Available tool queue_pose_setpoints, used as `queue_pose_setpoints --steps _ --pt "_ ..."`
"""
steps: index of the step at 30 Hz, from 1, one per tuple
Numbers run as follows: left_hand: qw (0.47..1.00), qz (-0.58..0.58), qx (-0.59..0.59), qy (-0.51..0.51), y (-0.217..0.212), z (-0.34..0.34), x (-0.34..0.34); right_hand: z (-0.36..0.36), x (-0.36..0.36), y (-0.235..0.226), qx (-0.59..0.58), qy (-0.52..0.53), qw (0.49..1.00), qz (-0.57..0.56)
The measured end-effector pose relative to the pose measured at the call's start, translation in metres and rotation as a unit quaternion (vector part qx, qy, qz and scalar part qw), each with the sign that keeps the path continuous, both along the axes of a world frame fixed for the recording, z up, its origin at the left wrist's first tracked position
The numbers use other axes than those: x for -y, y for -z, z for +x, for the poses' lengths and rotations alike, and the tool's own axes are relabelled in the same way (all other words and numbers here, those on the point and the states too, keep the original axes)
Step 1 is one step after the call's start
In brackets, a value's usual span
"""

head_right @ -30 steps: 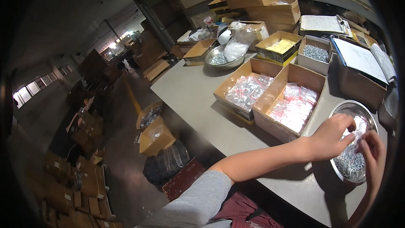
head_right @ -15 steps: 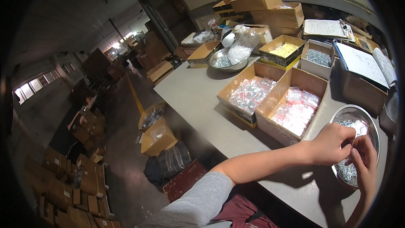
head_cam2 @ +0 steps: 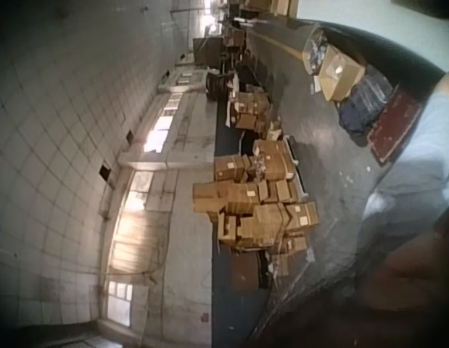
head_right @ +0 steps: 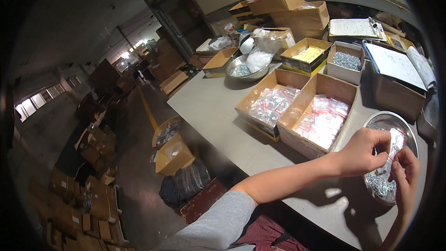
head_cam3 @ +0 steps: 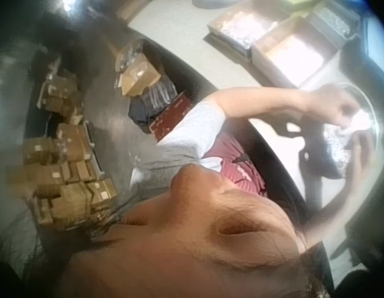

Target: The person repeatedly picks small metallic fasteners from a metal bowl, separates them by hand, and places them into small plastic bags. The person continues this one-at-a-time handling throughout the clip.

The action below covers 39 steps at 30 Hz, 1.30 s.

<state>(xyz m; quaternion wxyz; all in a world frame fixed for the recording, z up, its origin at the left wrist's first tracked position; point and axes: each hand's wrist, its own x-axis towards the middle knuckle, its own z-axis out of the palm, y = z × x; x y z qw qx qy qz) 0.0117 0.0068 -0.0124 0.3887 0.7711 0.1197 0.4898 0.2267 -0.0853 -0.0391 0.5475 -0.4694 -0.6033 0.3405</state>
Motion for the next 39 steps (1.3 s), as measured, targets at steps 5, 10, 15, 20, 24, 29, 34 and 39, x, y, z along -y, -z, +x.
queue_pose_setpoints --steps 5,10,15,20,24,29,34,39 --pt "0.978 -0.182 -0.029 0.095 0.000 -0.002 -0.004 -0.010 -0.006 -0.016 -0.018 -0.009 1.000 -0.005" --pt "0.965 -0.212 -0.089 0.129 0.002 -0.001 -0.003 -0.007 -0.003 -0.032 -0.058 0.031 0.998 0.002" --pt "0.952 -0.252 -0.096 0.143 0.013 0.000 -0.008 -0.015 -0.005 -0.039 -0.058 0.045 0.997 -0.018" --pt "0.950 -0.264 -0.093 0.138 -0.021 -0.013 0.004 -0.021 -0.003 -0.038 -0.061 -0.053 0.995 -0.056" --pt "0.933 -0.295 -0.129 0.158 -0.020 -0.016 0.004 -0.023 -0.003 -0.043 -0.047 -0.026 0.998 -0.043" --pt "0.931 -0.297 -0.160 0.140 -0.023 -0.015 0.007 -0.022 -0.003 -0.040 -0.081 -0.043 0.995 -0.036" --pt "0.925 -0.311 -0.168 0.143 -0.024 -0.014 0.007 -0.022 -0.003 -0.038 -0.052 -0.013 0.997 -0.053" --pt "0.937 -0.296 -0.131 0.133 -0.017 -0.017 0.004 -0.022 -0.006 -0.036 -0.052 -0.020 0.997 -0.048"
